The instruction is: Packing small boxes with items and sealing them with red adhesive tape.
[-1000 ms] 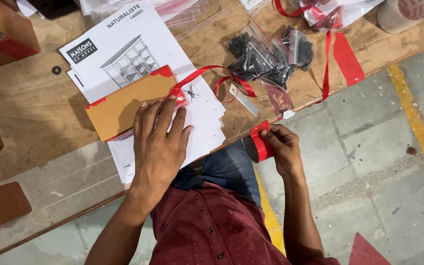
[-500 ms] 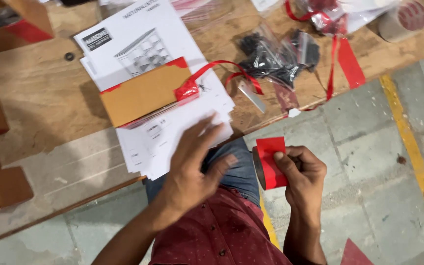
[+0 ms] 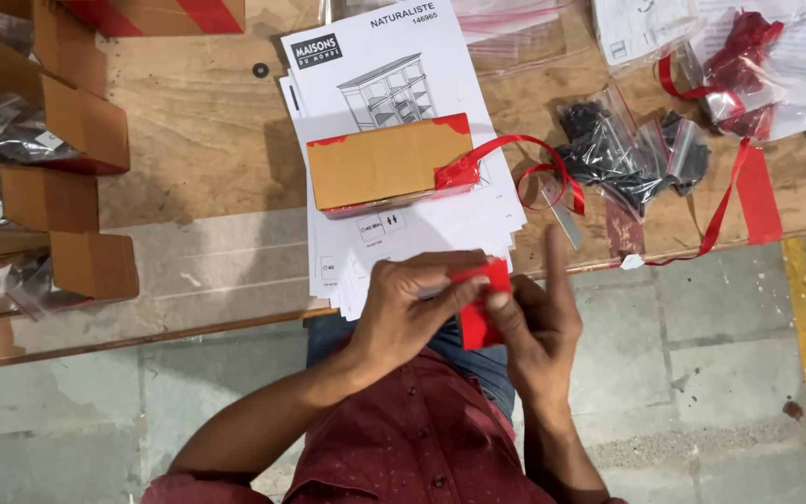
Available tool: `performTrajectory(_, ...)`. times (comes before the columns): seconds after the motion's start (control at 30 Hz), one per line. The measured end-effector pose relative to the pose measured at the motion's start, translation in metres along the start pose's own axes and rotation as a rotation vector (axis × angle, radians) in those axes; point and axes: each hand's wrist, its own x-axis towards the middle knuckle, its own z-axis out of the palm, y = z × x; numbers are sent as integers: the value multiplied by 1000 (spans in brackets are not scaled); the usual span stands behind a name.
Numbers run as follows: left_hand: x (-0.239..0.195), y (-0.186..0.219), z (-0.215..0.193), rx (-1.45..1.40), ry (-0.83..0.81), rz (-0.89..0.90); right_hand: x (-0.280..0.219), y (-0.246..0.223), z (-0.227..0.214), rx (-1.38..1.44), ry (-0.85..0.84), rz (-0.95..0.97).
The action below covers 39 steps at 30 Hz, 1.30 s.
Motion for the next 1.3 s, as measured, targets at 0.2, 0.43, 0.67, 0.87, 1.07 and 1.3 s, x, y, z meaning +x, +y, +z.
performTrajectory(0.2, 45, 2, -27, -45, -18, 92, 14, 10, -11, -77, -258, -58)
performTrajectory(0.43, 155, -9, -72, 219, -76, 79, 52, 14, 10, 30, -154, 151)
performTrajectory(0.67, 170, -8, -78, 241, -82, -165, 68, 30, 17, 48, -95, 208)
performTrajectory(0.87, 175, -10, -83, 352, -66, -212, 73, 26, 22, 38, -108, 242)
performTrajectory(1.07, 180, -21, -85, 322, -61, -279, 79, 13, 27, 30, -139, 269)
performTrajectory(1.3, 182, -29, -87, 292, -64, -336, 79, 8, 31, 2, -152, 272)
